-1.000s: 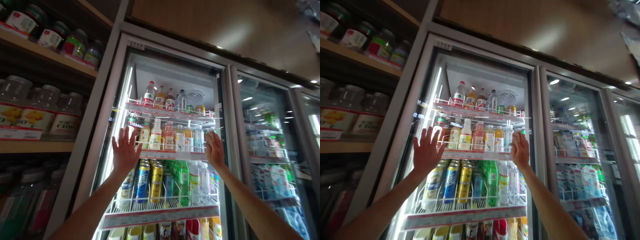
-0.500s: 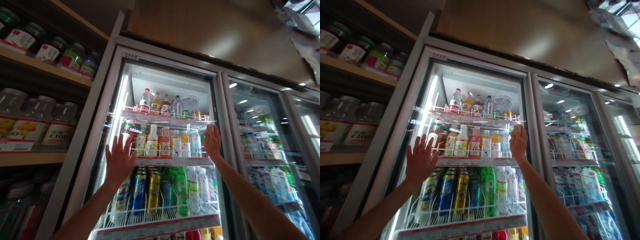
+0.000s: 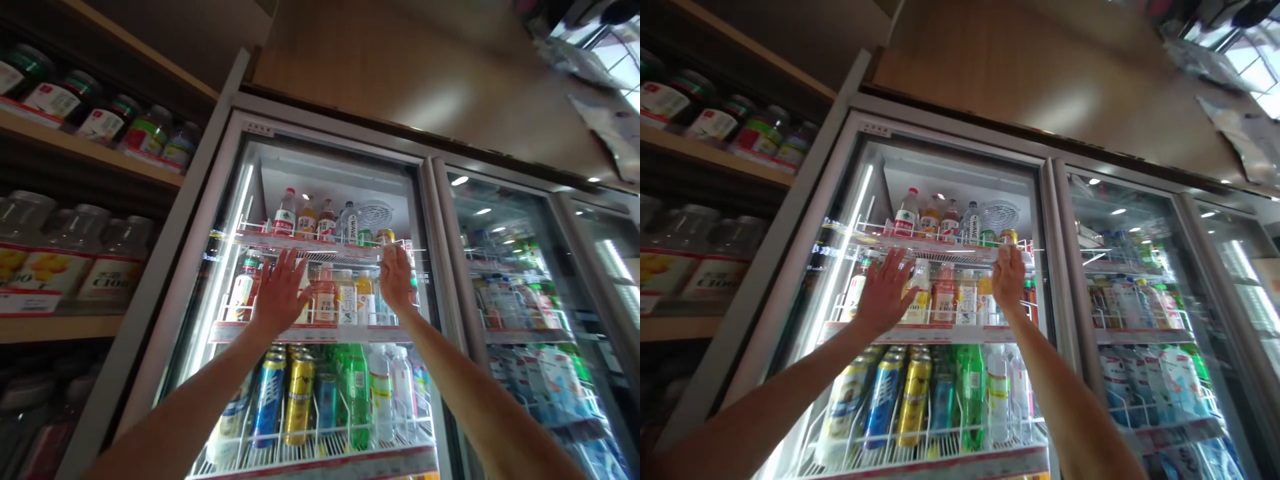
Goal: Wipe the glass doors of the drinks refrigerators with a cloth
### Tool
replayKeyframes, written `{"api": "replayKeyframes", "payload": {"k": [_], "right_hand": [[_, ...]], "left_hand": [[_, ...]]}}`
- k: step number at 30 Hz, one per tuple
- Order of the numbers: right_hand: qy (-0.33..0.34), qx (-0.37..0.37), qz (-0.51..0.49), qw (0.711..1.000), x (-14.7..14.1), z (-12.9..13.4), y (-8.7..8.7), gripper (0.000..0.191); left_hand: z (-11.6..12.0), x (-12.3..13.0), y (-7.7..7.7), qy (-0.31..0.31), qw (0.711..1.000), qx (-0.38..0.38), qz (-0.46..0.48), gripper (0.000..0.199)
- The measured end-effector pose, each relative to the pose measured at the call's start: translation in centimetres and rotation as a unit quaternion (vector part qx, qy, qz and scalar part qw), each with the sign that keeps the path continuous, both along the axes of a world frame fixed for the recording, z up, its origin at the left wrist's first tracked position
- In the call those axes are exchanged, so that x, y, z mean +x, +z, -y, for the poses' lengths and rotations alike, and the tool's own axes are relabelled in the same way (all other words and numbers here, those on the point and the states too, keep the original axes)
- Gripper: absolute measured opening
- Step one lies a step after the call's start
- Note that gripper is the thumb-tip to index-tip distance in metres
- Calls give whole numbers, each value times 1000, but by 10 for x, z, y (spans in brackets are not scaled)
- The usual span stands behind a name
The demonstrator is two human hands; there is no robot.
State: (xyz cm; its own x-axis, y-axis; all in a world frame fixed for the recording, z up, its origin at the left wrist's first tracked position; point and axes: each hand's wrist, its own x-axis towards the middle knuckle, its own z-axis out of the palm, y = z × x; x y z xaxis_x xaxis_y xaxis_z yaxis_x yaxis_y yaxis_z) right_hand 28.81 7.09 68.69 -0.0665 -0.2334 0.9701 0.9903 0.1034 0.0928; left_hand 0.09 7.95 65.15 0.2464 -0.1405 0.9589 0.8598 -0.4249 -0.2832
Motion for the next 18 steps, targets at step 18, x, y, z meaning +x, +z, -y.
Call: {"api": "replayKeyframes", "payload": {"k": [18], "right_hand": [[10, -80, 157, 984, -27, 1, 19, 43]], "left_hand": [[-8, 32, 4, 17, 999, -13, -24, 47]]}}
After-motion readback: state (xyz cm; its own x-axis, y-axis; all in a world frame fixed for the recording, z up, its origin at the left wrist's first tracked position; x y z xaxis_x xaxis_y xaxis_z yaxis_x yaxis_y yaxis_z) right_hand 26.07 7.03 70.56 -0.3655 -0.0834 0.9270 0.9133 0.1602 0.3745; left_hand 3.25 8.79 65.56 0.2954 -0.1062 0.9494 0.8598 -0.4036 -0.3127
